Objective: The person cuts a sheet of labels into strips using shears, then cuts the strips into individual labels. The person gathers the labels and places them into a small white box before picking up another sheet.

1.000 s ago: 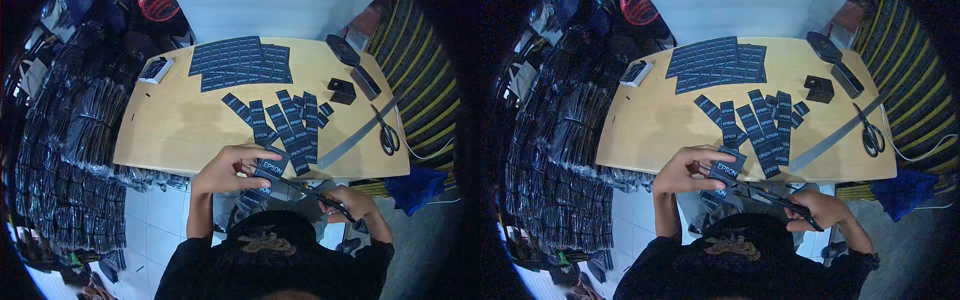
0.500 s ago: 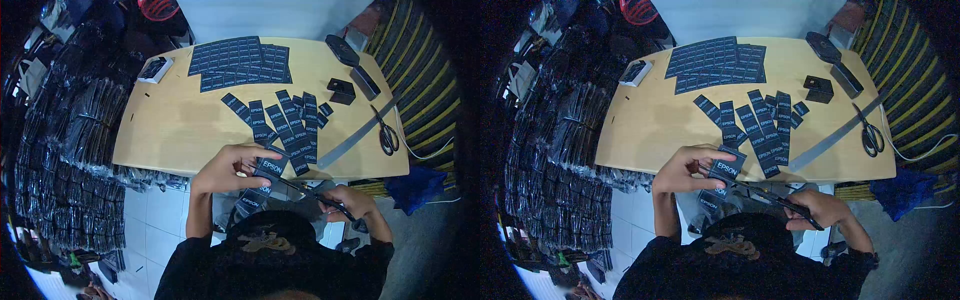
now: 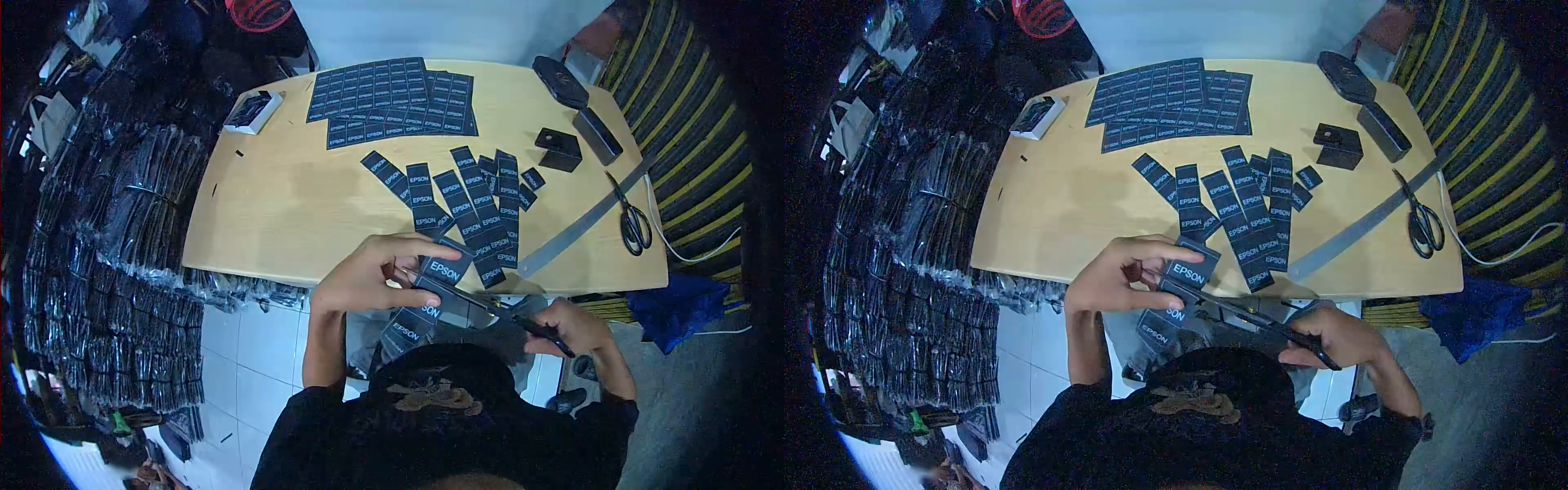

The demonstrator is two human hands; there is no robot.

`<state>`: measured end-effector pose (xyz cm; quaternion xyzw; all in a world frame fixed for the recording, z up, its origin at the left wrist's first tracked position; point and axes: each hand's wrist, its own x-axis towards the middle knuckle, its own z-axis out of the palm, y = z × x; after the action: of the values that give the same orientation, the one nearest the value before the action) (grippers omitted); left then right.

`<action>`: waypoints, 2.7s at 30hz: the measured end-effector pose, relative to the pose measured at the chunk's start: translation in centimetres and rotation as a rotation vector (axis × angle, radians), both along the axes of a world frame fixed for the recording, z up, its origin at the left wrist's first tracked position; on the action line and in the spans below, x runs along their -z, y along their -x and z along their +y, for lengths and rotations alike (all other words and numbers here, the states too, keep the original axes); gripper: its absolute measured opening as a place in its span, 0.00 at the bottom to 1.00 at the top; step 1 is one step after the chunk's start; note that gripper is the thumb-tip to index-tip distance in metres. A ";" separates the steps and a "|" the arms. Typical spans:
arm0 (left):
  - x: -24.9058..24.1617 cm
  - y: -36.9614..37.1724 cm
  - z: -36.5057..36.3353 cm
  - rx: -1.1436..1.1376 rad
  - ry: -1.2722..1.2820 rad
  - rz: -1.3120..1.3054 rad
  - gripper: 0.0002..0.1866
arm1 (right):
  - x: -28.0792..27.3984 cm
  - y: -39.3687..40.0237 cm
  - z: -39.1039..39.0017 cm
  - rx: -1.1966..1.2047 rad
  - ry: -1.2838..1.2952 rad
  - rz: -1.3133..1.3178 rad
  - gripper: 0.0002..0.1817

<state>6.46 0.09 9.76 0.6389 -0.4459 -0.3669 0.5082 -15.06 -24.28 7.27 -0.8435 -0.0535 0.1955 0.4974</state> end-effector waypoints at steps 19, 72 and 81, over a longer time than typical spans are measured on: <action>4.3 -8.1 3.8 -0.552 -0.180 -0.292 0.61 | 6.4 1.5 4.9 0.528 -0.152 -0.099 0.13; 0.8 -0.1 1.6 -0.025 0.089 -0.048 0.28 | -0.7 -1.0 0.0 -0.113 -0.054 0.032 0.21; 0.8 -0.2 1.5 -0.022 0.068 -0.002 0.30 | -0.2 -1.0 0.6 -0.023 -0.078 -0.028 0.17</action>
<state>6.68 1.61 8.93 0.6265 -0.4516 -0.3452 0.5332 -14.09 -23.71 7.51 -0.8255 -0.0776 0.1873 0.5268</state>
